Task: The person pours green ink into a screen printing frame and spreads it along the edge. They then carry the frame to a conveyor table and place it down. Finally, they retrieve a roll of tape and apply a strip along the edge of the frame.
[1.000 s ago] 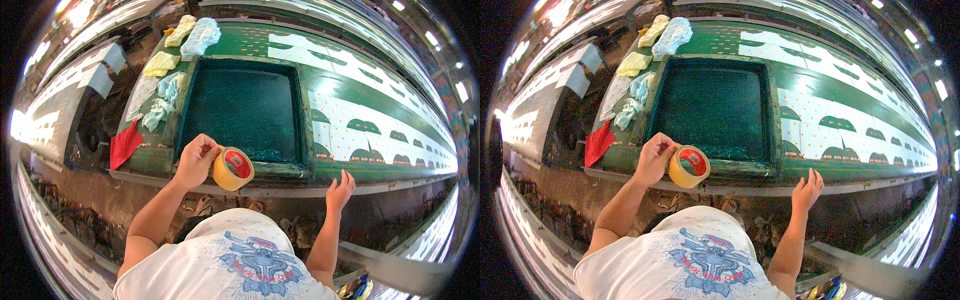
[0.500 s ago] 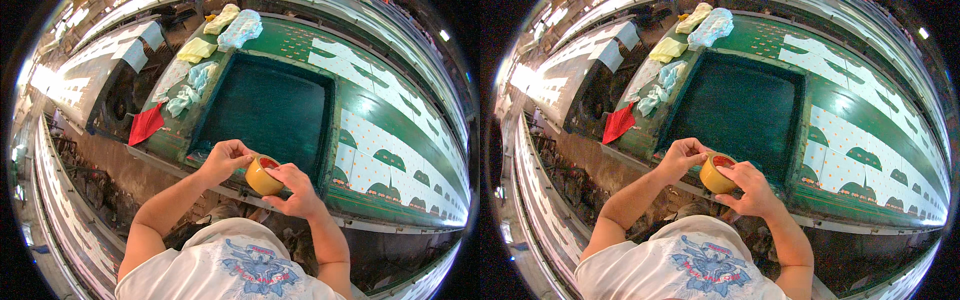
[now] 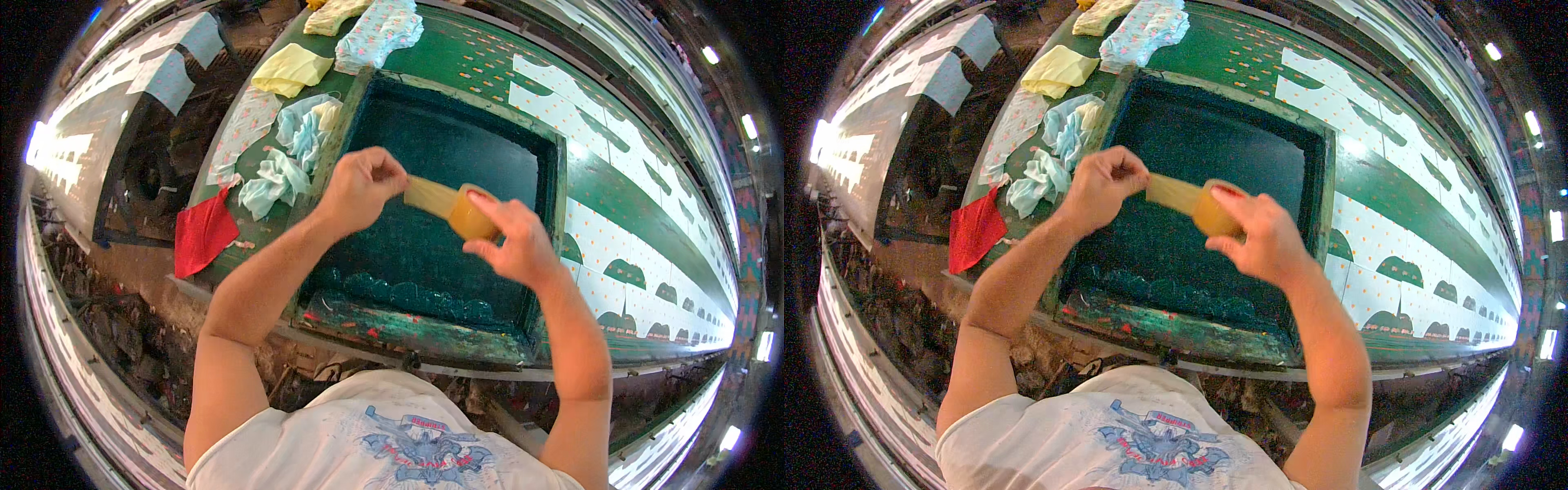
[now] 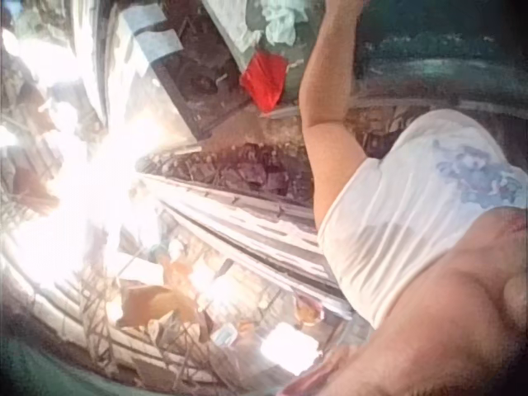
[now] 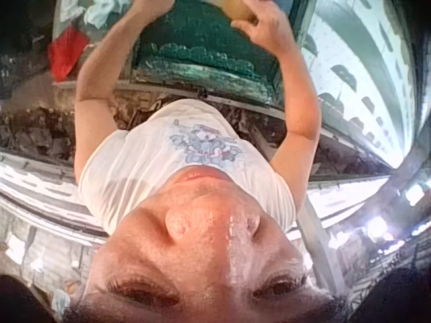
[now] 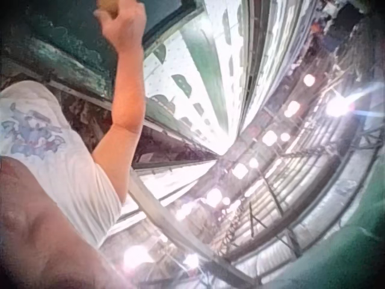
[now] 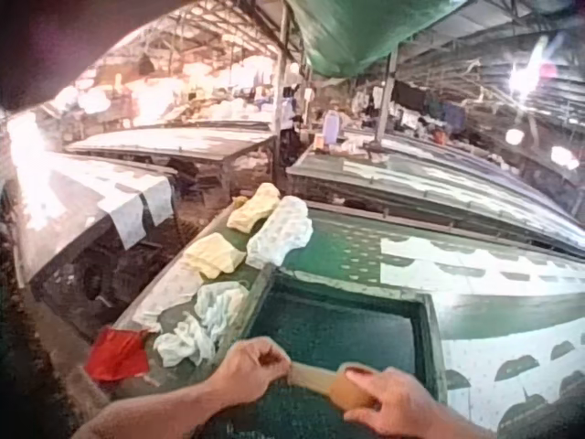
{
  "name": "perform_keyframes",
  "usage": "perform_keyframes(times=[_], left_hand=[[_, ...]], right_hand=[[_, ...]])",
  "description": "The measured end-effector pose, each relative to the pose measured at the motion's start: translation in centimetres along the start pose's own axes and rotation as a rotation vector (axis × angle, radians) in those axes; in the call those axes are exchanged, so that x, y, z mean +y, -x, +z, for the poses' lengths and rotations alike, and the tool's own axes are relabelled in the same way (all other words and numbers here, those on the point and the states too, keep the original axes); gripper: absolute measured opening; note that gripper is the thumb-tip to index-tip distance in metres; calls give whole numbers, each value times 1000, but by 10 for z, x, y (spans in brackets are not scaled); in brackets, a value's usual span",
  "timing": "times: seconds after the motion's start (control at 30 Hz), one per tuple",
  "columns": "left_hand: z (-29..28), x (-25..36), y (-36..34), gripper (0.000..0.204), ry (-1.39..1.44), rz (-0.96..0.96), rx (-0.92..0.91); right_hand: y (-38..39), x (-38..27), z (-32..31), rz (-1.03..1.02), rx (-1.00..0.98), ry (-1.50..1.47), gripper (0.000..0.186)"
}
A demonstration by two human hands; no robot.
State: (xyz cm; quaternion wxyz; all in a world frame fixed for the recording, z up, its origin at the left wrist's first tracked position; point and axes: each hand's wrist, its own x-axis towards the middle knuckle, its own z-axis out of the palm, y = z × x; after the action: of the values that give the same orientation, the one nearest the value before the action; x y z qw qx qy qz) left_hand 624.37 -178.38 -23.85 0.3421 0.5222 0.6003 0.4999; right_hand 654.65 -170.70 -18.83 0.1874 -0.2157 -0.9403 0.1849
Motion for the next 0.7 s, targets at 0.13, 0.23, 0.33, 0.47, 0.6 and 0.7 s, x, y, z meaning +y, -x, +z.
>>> perform_keyframes(times=[0.13, 0.23, 0.33, 0.47, 0.6, 0.7], left_hand=[[-21, -10, -82, 12, -72, 33, 39], [-35, -26, -141, 13, 24, -31, 126], [-70, -56, -188, 18, -138, -13, 264], [-128, -124, -229, 22, -489, -48, 463], [-109, -150, -239, 23, -423, -73, 340], [-92, -159, -238, 24, -429, -101, 281]], right_hand=[[-61, 42, -19, 70, 20, -125, 71], [-90, 74, -44, 263, -34, -189, 59], [-88, 120, -68, 350, -95, 108, 55], [-39, 186, -97, 532, -171, 499, 50], [-8, 222, -96, 567, -93, 732, 42], [-14, 238, -78, 655, -116, 798, 38]])
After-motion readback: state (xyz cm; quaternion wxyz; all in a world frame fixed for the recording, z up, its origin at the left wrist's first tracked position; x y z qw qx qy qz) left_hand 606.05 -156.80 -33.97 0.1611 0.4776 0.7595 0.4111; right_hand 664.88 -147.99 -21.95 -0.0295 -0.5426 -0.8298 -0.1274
